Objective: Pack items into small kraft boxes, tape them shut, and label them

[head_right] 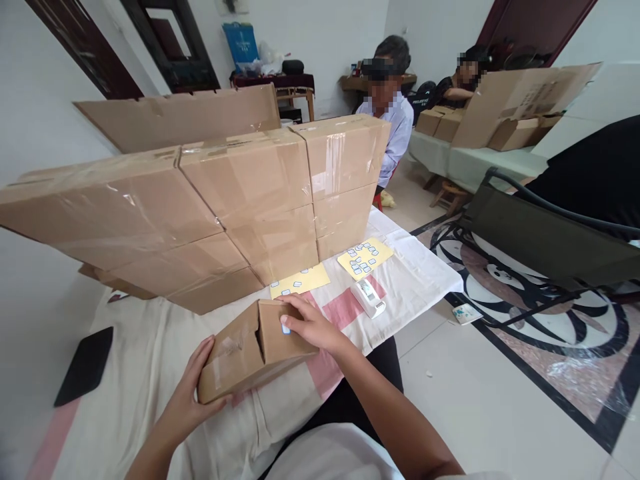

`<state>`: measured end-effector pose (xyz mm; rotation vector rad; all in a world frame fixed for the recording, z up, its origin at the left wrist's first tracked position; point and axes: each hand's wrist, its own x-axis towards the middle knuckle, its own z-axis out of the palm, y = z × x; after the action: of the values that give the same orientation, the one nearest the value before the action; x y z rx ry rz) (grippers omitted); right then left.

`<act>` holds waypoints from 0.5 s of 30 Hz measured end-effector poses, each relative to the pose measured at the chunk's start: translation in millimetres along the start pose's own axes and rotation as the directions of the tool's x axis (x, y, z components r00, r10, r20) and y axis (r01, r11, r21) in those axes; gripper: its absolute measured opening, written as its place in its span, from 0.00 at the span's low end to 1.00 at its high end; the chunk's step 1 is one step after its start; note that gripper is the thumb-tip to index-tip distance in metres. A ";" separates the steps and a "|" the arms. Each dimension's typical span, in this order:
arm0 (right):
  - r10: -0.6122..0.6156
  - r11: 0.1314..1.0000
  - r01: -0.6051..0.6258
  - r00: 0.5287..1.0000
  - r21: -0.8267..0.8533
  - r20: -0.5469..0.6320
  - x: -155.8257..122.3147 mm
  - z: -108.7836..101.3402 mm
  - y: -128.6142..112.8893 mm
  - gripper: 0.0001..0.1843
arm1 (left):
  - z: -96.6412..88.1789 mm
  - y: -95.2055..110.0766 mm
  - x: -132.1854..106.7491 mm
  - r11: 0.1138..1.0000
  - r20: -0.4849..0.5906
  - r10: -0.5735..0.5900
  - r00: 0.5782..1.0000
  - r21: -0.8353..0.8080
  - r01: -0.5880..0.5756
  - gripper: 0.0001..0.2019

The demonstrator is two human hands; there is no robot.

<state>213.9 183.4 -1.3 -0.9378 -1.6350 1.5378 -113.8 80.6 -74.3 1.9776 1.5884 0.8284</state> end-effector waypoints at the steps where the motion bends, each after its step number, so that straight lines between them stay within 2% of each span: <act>1: -0.012 1.000 0.012 1.000 -0.001 -0.018 0.8 1.5 1.7 0.25 | 0.6 -1.4 -0.3 1.000 -0.004 0.005 1.000 -0.001 -0.005 0.50; 4: -0.035 0.998 0.034 0.999 -0.052 -0.027 1.6 2.9 1.5 0.27 | 1.5 -8.7 -1.8 1.000 -0.008 0.015 1.000 -0.004 -0.015 0.50; 9: -0.006 0.995 0.019 0.992 -0.100 0.126 -0.9 -4.5 -7.9 0.29 | 1.3 -15.9 -3.5 1.000 -0.010 0.006 1.000 -0.016 -0.006 0.49; 15: 0.001 0.983 0.029 0.986 -0.183 0.165 -1.2 -6.9 -11.5 0.33 | -0.6 -20.4 -4.1 1.000 0.004 0.028 1.000 -0.011 -0.028 0.49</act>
<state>220.0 185.3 10.5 -0.9131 -1.9249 1.5067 -128.9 81.1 -88.5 1.9976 1.5537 0.8410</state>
